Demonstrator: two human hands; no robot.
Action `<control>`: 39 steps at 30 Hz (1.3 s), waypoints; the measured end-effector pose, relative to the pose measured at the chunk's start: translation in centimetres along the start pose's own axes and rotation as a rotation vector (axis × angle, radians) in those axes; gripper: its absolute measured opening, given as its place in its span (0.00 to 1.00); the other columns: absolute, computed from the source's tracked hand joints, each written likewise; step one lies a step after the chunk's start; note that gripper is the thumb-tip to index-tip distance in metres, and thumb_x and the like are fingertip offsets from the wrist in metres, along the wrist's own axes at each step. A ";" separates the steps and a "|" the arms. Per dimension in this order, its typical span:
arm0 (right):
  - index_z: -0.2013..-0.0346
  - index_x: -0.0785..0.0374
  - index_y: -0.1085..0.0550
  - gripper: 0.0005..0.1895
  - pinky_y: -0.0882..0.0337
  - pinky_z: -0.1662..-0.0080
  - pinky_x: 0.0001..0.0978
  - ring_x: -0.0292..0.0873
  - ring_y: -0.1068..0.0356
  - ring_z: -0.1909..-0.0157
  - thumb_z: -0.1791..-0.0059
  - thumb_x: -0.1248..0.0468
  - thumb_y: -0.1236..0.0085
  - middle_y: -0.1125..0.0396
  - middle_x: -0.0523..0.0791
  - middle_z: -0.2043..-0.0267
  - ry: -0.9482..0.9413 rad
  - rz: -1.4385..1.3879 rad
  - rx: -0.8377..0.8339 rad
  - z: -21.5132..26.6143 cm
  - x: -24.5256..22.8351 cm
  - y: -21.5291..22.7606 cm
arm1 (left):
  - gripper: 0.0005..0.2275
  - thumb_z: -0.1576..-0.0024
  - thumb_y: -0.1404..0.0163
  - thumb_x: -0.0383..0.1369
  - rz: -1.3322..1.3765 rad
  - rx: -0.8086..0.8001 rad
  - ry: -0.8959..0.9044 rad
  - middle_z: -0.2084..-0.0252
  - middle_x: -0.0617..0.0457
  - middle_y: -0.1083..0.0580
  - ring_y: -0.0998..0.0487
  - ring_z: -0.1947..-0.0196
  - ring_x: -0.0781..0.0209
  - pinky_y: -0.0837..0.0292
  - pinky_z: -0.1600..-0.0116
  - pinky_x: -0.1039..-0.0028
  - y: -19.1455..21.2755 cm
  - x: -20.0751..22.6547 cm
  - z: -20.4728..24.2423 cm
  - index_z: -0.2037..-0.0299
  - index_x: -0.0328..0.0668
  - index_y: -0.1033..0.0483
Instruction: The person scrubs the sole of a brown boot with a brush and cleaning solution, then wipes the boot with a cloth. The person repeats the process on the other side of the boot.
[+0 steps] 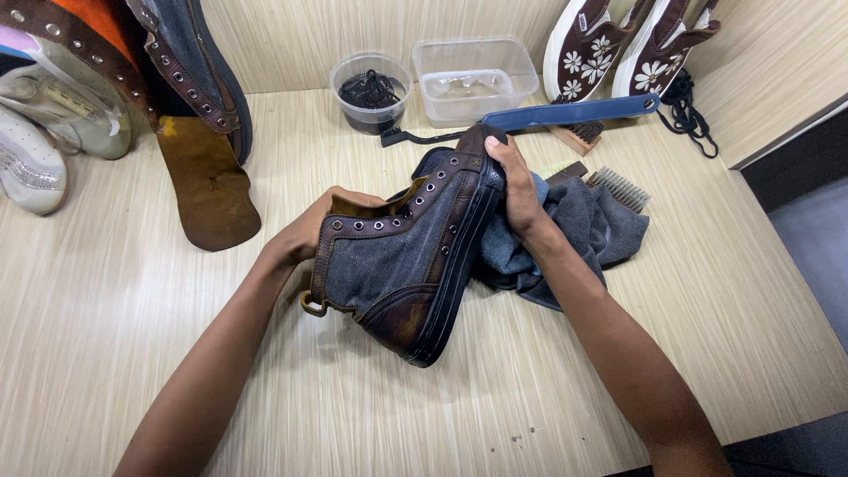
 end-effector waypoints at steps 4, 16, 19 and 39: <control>0.54 0.51 0.26 0.14 0.22 0.63 0.29 0.41 0.23 0.67 0.48 0.48 0.42 0.28 0.48 0.69 -0.010 0.001 0.005 0.1 0.5 1.1 | 0.12 0.51 0.36 0.29 -0.147 0.120 -0.098 0.63 0.43 0.20 0.20 0.61 0.54 0.27 0.52 0.69 -0.5 0.8 -0.4 0.58 0.35 0.18; 0.43 0.49 0.26 0.22 0.20 0.57 0.36 0.45 0.21 0.63 0.50 0.50 0.42 0.24 0.50 0.59 -0.029 -0.081 -0.015 -0.2 1.5 0.2 | 0.06 0.46 0.38 0.31 -0.447 0.268 -0.216 0.57 0.47 0.16 0.16 0.59 0.56 0.22 0.50 0.71 -1.2 2.2 0.4 0.63 0.40 0.19; 0.42 0.51 0.26 0.23 0.19 0.57 0.36 0.46 0.21 0.64 0.50 0.49 0.42 0.24 0.52 0.60 -0.013 -0.077 -0.025 -1.0 2.2 0.8 | 0.04 0.41 0.42 0.35 -1.034 0.245 -0.331 0.52 0.59 0.17 0.17 0.56 0.53 0.30 0.44 0.68 -2.0 2.3 0.7 0.61 0.49 0.17; 0.53 0.53 0.41 0.20 0.39 0.40 0.39 0.46 0.42 0.52 0.41 0.41 0.57 0.49 0.43 0.59 0.120 0.334 0.099 2.2 -2.0 -2.0 | 0.48 0.51 0.54 0.64 0.469 -0.152 -0.019 0.42 0.23 0.27 0.23 0.44 0.36 0.29 0.39 0.44 -0.5 -4.7 0.1 0.34 0.19 0.36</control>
Point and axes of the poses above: each hand's wrist, its own z-axis away from the middle knuckle, its own y-axis out of the back of the hand, x = y × z, the point moved 6 cm from there along -z, towards the middle knuckle
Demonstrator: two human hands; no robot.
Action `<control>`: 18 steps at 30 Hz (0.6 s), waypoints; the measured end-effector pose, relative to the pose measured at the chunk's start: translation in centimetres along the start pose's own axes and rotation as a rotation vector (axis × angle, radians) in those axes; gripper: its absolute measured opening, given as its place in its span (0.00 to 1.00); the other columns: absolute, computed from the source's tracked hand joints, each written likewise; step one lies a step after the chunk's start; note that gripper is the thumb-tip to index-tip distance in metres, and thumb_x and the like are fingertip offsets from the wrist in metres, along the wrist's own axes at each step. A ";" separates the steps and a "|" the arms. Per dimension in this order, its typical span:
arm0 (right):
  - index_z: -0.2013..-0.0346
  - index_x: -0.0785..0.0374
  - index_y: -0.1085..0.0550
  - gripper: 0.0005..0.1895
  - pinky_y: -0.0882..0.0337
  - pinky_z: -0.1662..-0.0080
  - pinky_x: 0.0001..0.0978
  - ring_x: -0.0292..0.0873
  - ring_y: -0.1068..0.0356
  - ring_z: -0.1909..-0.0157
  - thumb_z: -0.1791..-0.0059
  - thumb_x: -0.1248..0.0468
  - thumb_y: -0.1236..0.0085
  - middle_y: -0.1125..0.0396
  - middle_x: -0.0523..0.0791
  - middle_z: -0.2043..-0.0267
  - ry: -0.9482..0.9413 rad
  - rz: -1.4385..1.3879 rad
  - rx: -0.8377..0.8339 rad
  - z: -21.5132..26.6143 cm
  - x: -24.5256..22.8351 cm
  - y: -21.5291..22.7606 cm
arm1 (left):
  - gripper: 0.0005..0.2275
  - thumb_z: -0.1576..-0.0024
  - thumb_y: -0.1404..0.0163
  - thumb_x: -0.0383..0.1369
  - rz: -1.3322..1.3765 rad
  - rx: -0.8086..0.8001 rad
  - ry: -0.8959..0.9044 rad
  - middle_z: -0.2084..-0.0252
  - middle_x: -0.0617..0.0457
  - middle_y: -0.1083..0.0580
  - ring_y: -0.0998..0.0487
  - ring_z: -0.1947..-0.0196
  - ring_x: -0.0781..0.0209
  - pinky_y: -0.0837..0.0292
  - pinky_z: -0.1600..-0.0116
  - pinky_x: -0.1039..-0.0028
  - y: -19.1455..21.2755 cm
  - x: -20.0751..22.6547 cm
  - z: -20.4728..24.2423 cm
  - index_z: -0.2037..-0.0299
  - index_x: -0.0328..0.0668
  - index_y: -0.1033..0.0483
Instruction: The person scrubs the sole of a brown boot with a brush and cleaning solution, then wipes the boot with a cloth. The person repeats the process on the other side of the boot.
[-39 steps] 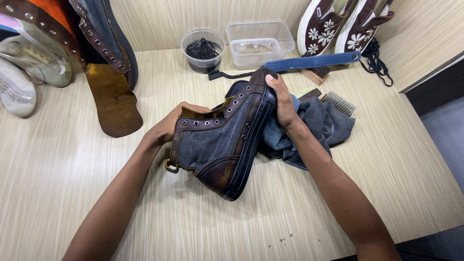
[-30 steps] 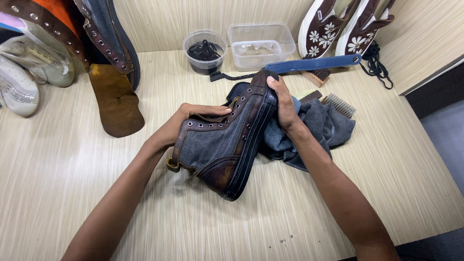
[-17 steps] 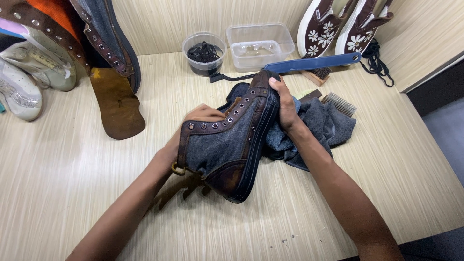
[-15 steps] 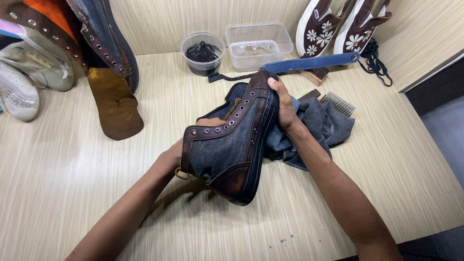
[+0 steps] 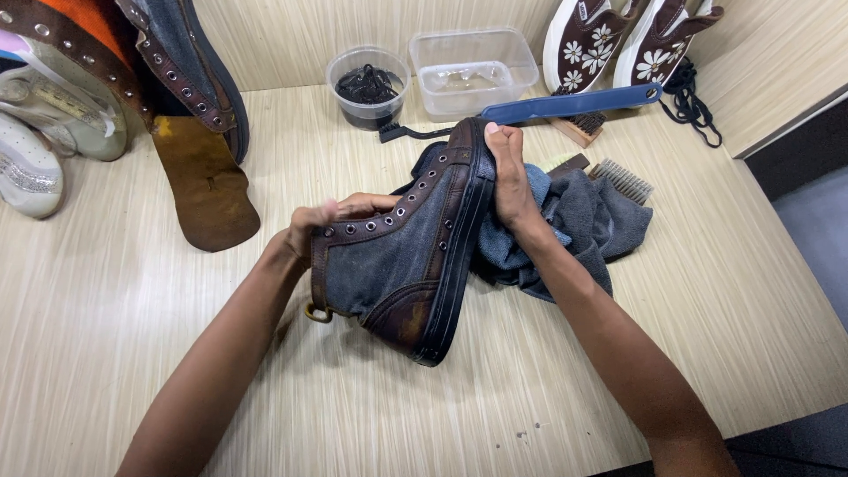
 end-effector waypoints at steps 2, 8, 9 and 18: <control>0.54 0.52 0.42 0.19 0.41 0.40 0.39 0.44 0.44 0.52 0.41 0.42 0.55 0.52 0.41 0.59 0.018 -0.011 0.019 0.6 -1.1 -0.7 | 0.43 0.54 0.48 0.52 -0.031 -0.002 -0.003 0.43 0.23 0.27 0.22 0.45 0.36 0.28 0.39 0.45 -1.5 1.5 0.5 0.34 0.18 0.36; 0.59 0.53 0.41 0.17 0.37 0.50 0.34 0.44 0.38 0.61 0.43 0.47 0.49 0.46 0.44 0.67 0.070 -0.142 0.282 -1.8 3.0 3.0 | 0.46 0.46 0.70 0.71 0.177 0.136 -0.222 0.51 0.30 0.22 0.19 0.51 0.41 0.26 0.39 0.56 4.8 0.1 1.4 0.44 0.28 0.25; 0.60 0.55 0.43 0.17 0.44 0.37 0.40 0.47 0.43 0.51 0.41 0.48 0.53 0.52 0.44 0.61 0.152 -0.051 0.353 -0.5 0.8 3.1 | 0.45 0.45 0.75 0.72 0.129 0.203 -0.343 0.57 0.33 0.20 0.17 0.58 0.45 0.24 0.40 0.63 8.2 -0.8 1.9 0.49 0.34 0.23; 0.63 0.53 0.44 0.23 0.45 0.36 0.45 0.45 0.47 0.52 0.43 0.38 0.56 0.50 0.44 0.58 0.061 -0.127 0.440 0.7 -2.2 1.6 | 0.11 0.56 0.30 0.31 -0.649 0.489 -0.206 0.77 0.55 0.25 0.26 0.74 0.67 0.30 0.63 0.81 1.0 5.7 2.1 0.69 0.39 0.19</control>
Point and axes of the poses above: each hand's wrist, its own z-axis away from the middle knuckle, its own y-axis out of the back of the hand, x = y × z, the point moved 6 cm from there along -z, towards the middle knuckle
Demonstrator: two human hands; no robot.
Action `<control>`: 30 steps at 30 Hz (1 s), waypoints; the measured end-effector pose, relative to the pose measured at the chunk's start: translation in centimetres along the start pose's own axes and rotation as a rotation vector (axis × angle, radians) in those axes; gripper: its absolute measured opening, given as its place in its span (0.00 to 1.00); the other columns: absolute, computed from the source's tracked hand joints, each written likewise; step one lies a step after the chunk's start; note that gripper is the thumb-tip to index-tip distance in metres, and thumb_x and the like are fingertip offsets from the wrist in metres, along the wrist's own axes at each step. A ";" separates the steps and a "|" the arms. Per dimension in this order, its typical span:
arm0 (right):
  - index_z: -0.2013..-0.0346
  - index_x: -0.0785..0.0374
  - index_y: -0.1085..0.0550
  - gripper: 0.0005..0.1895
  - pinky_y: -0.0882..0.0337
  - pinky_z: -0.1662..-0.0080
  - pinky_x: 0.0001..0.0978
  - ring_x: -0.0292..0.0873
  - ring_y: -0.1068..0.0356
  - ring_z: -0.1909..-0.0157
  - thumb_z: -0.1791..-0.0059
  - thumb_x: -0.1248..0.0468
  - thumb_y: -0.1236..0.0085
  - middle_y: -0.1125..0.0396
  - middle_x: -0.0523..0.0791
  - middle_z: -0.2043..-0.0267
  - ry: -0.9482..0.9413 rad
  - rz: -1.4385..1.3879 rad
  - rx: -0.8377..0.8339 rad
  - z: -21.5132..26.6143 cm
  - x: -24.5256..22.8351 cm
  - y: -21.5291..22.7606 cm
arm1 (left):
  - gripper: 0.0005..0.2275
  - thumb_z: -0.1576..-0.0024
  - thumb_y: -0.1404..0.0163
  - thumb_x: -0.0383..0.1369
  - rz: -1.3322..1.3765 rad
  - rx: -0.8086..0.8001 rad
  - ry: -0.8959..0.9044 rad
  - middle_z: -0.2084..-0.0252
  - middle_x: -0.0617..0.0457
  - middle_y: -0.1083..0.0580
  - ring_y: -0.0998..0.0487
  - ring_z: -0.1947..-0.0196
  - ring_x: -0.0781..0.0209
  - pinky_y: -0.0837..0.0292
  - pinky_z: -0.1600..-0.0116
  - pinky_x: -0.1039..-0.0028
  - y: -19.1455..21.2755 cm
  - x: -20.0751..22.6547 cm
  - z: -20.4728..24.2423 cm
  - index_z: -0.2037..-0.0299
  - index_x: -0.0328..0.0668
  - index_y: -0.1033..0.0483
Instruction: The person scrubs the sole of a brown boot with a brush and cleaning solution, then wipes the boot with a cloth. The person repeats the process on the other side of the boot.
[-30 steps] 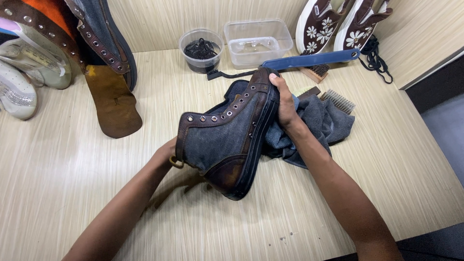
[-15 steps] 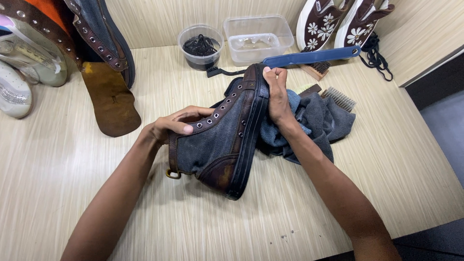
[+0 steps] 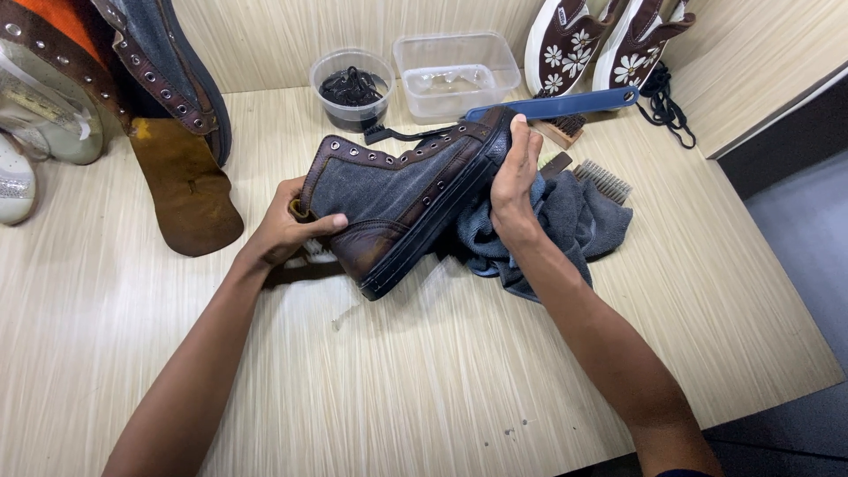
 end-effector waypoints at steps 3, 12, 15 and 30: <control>0.59 0.52 0.38 0.28 0.40 0.40 0.51 0.51 0.38 0.50 0.42 0.32 0.63 0.39 0.47 0.57 0.045 0.361 -0.346 -1.7 -1.4 0.6 | 0.09 0.42 0.37 0.29 0.038 0.224 0.070 0.81 0.52 0.25 0.29 0.77 0.72 0.32 0.68 0.83 3.0 -7.3 1.1 0.74 0.37 0.19; 0.32 0.72 0.37 0.28 0.50 0.35 0.81 0.72 0.43 0.30 0.46 0.66 0.51 0.41 0.66 0.35 0.405 1.748 -0.688 6.6 -0.8 -0.8 | 0.19 0.34 0.44 0.36 0.188 0.541 0.002 0.83 0.64 0.33 0.36 0.77 0.79 0.37 0.69 0.89 -3.8 2.9 0.1 0.80 0.49 0.29; 0.37 0.69 0.31 0.25 0.52 0.31 0.71 0.67 0.43 0.29 0.49 0.64 0.49 0.38 0.62 0.35 0.661 1.724 -0.481 9.2 1.1 -1.6 | 0.18 0.35 0.43 0.33 0.277 0.490 0.013 0.84 0.58 0.32 0.34 0.80 0.75 0.35 0.70 0.86 -3.6 0.6 0.6 0.80 0.44 0.28; 0.35 0.79 0.41 0.28 0.18 0.77 0.43 0.53 0.25 0.70 0.43 0.60 0.52 0.34 0.68 0.54 -0.265 0.755 -0.650 2.6 -6.9 1.7 | 0.09 0.42 0.34 0.37 0.028 0.625 0.016 0.73 0.56 0.28 0.32 0.71 0.73 0.30 0.65 0.80 -1.1 1.7 1.5 0.60 0.44 0.19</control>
Point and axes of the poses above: each hand's wrist, its own z-axis away from the middle knuckle, its own y-axis out of the back of the hand, x = y × z, the point moved 6 cm from there along -z, towards the middle knuckle
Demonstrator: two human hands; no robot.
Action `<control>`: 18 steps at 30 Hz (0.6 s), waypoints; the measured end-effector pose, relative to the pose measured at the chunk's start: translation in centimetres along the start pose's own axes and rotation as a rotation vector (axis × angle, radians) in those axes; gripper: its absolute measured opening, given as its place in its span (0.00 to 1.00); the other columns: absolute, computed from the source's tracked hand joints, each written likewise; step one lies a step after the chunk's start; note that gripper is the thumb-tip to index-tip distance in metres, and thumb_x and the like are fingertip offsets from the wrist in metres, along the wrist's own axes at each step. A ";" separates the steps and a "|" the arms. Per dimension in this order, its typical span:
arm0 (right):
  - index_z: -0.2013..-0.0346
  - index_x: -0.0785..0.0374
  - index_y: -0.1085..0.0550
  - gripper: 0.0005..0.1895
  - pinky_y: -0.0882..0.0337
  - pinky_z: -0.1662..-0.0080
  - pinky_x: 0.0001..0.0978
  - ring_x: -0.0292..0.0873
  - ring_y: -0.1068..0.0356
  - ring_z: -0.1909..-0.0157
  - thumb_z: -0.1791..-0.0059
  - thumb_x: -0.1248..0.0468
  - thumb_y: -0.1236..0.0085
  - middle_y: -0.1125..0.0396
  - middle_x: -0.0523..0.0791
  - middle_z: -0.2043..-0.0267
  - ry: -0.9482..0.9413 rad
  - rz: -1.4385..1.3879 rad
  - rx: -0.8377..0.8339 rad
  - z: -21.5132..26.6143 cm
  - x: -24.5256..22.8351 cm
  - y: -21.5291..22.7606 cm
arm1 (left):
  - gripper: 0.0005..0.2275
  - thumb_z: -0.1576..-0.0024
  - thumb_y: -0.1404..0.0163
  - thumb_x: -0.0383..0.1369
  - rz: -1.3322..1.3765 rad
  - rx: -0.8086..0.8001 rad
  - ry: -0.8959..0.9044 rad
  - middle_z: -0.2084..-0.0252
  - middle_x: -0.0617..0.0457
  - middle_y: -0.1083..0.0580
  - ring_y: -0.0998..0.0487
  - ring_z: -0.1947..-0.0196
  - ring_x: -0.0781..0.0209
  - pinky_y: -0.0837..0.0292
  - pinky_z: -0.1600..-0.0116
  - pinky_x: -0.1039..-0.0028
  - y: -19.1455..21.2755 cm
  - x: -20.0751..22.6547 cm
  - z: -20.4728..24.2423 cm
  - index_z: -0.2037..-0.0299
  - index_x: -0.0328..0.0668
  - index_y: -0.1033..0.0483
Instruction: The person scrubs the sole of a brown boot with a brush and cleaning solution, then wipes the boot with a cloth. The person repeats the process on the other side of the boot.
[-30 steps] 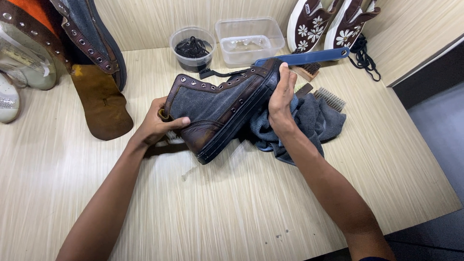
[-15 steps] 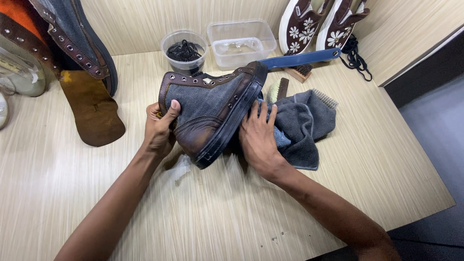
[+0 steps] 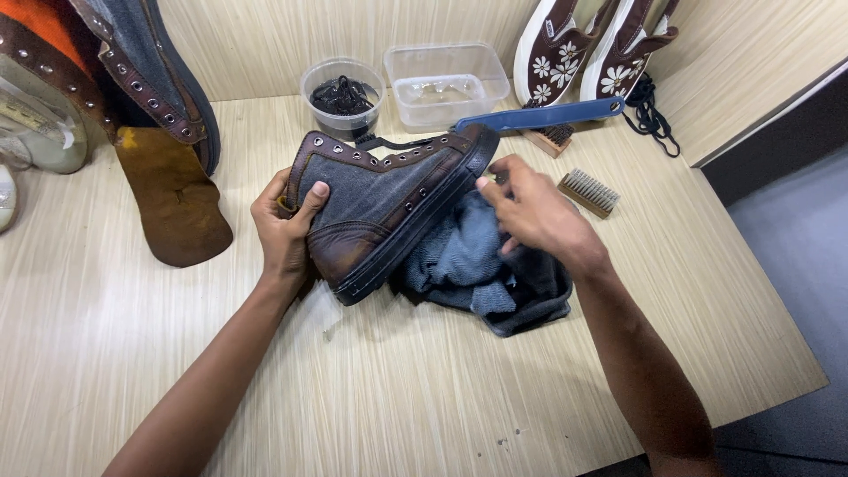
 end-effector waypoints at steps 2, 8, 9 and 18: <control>0.43 0.80 0.34 0.25 0.22 0.79 0.43 0.49 0.26 0.78 0.43 0.57 0.54 0.31 0.61 0.67 -0.012 0.207 0.096 -3.1 4.5 1.9 | 0.11 0.43 0.33 0.37 -0.021 0.030 -0.008 0.72 0.56 0.28 0.32 0.71 0.73 0.30 0.65 0.80 0.3 -0.1 -0.1 0.57 0.43 0.19; 0.62 0.66 0.17 0.33 0.26 0.57 0.63 0.69 0.23 0.55 0.45 0.36 0.47 0.25 0.62 0.63 -0.100 0.591 0.235 -5.5 6.5 2.9 | 0.10 0.36 0.38 0.37 -0.091 0.123 -0.066 0.80 0.59 0.33 0.36 0.76 0.75 0.38 0.71 0.84 2.3 -4.1 -1.6 0.67 0.43 0.20; 0.55 0.63 0.17 0.30 0.26 0.51 0.62 0.68 0.24 0.49 0.45 0.38 0.47 0.23 0.60 0.57 -0.095 0.590 0.211 -5.3 6.3 2.7 | 0.10 0.34 0.41 0.37 -0.071 0.123 -0.056 0.79 0.59 0.33 0.36 0.77 0.75 0.38 0.71 0.84 2.4 -4.6 -1.8 0.67 0.43 0.20; 0.48 0.76 0.26 0.29 0.25 0.46 0.53 0.60 0.25 0.46 0.57 0.59 0.31 0.28 0.63 0.49 0.012 0.257 0.041 -5.7 6.4 1.4 | 0.23 0.51 0.29 0.37 0.095 -0.075 0.101 0.66 0.58 0.33 0.30 0.62 0.68 0.30 0.56 0.78 0.0 -1.1 0.2 0.57 0.48 0.35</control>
Point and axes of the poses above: each hand's wrist, its own z-axis away from the middle knuckle, its own y-axis out of the back of the hand, x = y × z, the point moved 6 cm from there along -z, towards the middle knuckle
